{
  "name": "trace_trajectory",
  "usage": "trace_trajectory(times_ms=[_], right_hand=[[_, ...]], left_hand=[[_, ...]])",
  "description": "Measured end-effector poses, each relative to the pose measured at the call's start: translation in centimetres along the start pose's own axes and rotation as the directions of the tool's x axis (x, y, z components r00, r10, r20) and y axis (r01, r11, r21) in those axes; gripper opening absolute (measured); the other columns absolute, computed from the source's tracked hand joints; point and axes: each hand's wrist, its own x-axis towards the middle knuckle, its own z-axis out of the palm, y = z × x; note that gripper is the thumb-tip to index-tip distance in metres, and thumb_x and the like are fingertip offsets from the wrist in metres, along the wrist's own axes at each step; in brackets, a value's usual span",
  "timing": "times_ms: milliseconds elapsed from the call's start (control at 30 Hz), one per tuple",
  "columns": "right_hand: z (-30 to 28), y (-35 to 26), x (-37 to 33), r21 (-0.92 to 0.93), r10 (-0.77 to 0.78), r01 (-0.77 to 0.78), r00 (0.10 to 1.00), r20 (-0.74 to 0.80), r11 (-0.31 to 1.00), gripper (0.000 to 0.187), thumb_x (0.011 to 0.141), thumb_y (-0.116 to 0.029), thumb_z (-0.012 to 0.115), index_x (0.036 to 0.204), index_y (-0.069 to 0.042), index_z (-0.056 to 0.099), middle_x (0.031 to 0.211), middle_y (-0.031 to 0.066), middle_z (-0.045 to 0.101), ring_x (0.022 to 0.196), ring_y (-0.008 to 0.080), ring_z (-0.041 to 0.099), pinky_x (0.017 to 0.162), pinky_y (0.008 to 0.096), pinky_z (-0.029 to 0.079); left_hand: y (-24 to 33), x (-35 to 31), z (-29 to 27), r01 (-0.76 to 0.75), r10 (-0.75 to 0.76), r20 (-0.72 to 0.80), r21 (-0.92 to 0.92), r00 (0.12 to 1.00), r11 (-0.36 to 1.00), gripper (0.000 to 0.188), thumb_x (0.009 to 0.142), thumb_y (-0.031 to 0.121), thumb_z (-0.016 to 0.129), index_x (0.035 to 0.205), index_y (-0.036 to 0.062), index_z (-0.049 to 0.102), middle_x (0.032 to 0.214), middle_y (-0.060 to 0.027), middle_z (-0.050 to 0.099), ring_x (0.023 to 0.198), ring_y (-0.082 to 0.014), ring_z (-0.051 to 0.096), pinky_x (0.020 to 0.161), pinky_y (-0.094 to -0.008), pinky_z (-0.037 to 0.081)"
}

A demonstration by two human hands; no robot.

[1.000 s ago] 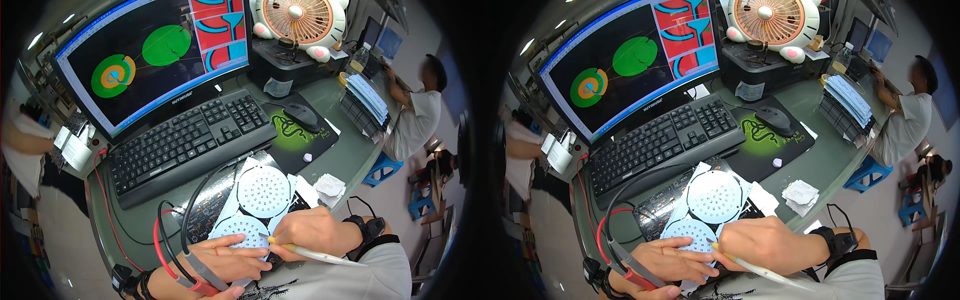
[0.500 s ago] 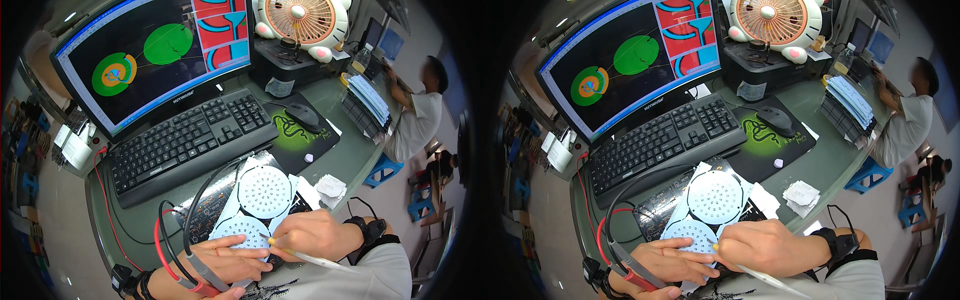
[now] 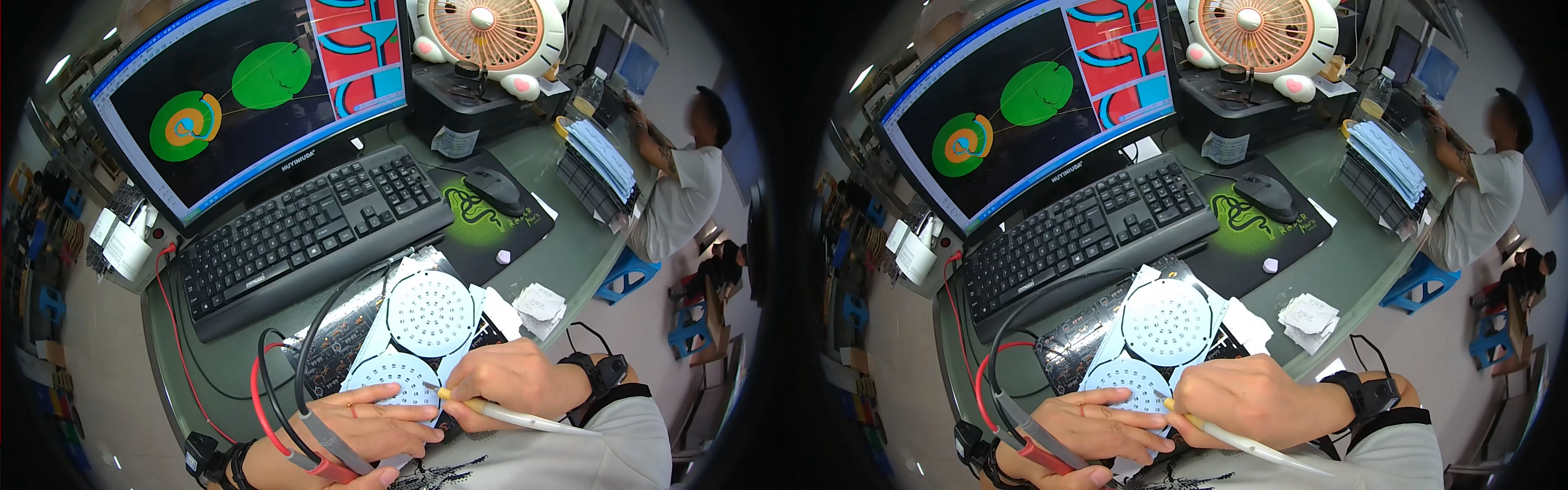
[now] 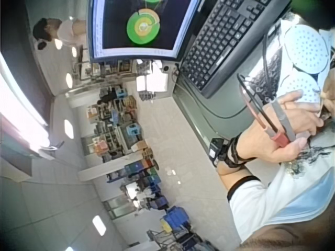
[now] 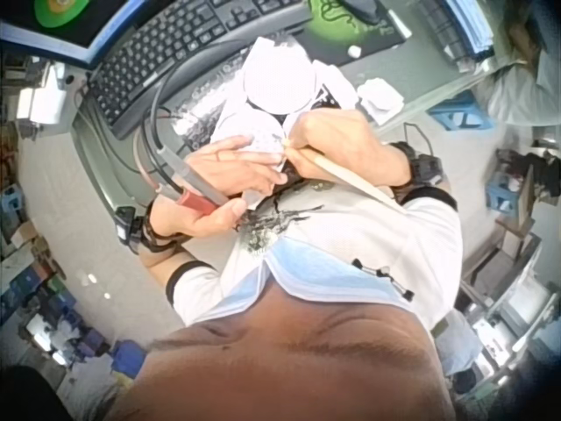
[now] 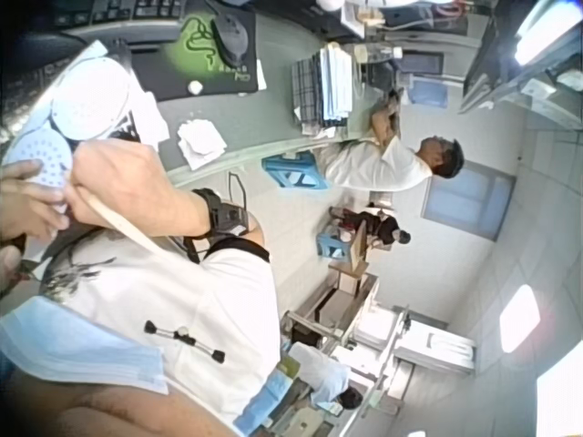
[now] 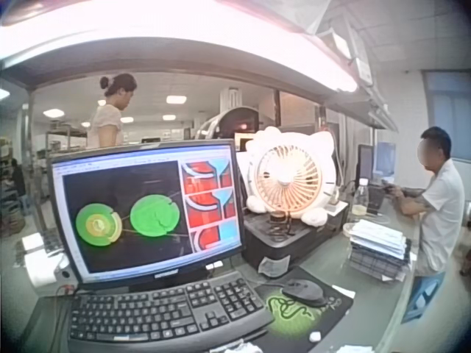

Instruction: Testing a printed circuit board using multimeter probes and monitoring results on computer software.

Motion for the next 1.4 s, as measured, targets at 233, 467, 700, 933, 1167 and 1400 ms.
trace_trajectory(times_ms=[233,467,700,933,1167,1400], right_hand=[[-0.05,-0.11,0.05,-0.022,0.006,-0.006,1.0,-0.001,1.0,0.022,0.074,-0.005,0.073,0.078,-0.003,0.051,0.069,0.0067,0.057,0.054,0.0193,0.059,0.045,0.028,0.046],[-0.32,-0.2,-0.01,-0.096,0.001,0.006,0.997,0.072,0.995,0.023,0.073,-0.006,0.076,0.082,-0.004,0.055,0.073,0.0088,0.064,0.059,0.0198,0.065,0.048,0.027,0.051],[0.23,-0.15,-0.17,-0.141,-0.046,0.047,0.999,0.014,0.989,0.023,0.074,-0.008,0.072,0.075,-0.003,0.05,0.074,0.0085,0.054,0.058,0.0185,0.058,0.045,0.028,0.046],[0.27,-0.1,-0.32,-0.149,-0.055,0.058,0.998,0.025,0.987,0.024,0.072,-0.008,0.073,0.076,-0.002,0.05,0.076,0.0092,0.055,0.06,0.0189,0.06,0.047,0.0275,0.047],[0.31,-0.15,-0.31,-0.153,-0.065,0.066,0.998,0.013,0.986,0.023,0.072,-0.007,0.072,0.076,-0.002,0.05,0.076,0.0091,0.054,0.061,0.0185,0.059,0.047,0.0278,0.047],[0.03,-0.28,0.0,-0.099,-0.063,0.066,0.997,0.033,0.993,0.021,0.072,-0.006,0.071,0.078,-0.003,0.051,0.076,0.0065,0.054,0.061,0.0178,0.059,0.047,0.027,0.046]], left_hand=[[0.19,0.14,-0.16,0.012,-0.012,0.004,-0.028,1.0,1.0,0.032,0.096,0.028,0.04,0.11,0.0067,0.06,0.128,-0.009,0.058,0.134,-0.0223,0.042,0.114,-0.0453,0.023],[0.65,0.23,0.3,-0.084,0.083,-0.17,0.002,0.982,0.996,0.03,0.088,0.024,0.046,0.101,0.0034,0.064,0.112,-0.0115,0.066,0.122,-0.0295,0.055,0.107,-0.047,0.031],[0.14,0.1,-0.09,0.007,-0.007,-0.003,-0.041,1.0,0.999,0.032,0.096,0.028,0.041,0.109,0.0065,0.06,0.128,-0.009,0.058,0.134,-0.0219,0.041,0.114,-0.0451,0.022],[0.6,0.34,0.22,-0.07,0.07,-0.157,0.005,0.985,0.998,0.031,0.088,0.026,0.046,0.1,0.0043,0.065,0.113,-0.0109,0.066,0.121,-0.0286,0.055,0.107,-0.0467,0.031],[0.49,0.36,0.44,-0.064,0.065,-0.16,0.011,0.985,0.998,0.032,0.088,0.027,0.045,0.1,0.0051,0.065,0.112,-0.0106,0.067,0.12,-0.0288,0.056,0.107,-0.047,0.031],[0.88,0.31,0.29,-0.063,0.066,-0.165,0.019,0.984,0.998,0.032,0.089,0.026,0.043,0.1,0.0053,0.065,0.112,-0.0107,0.067,0.12,-0.0293,0.056,0.107,-0.0476,0.03]])
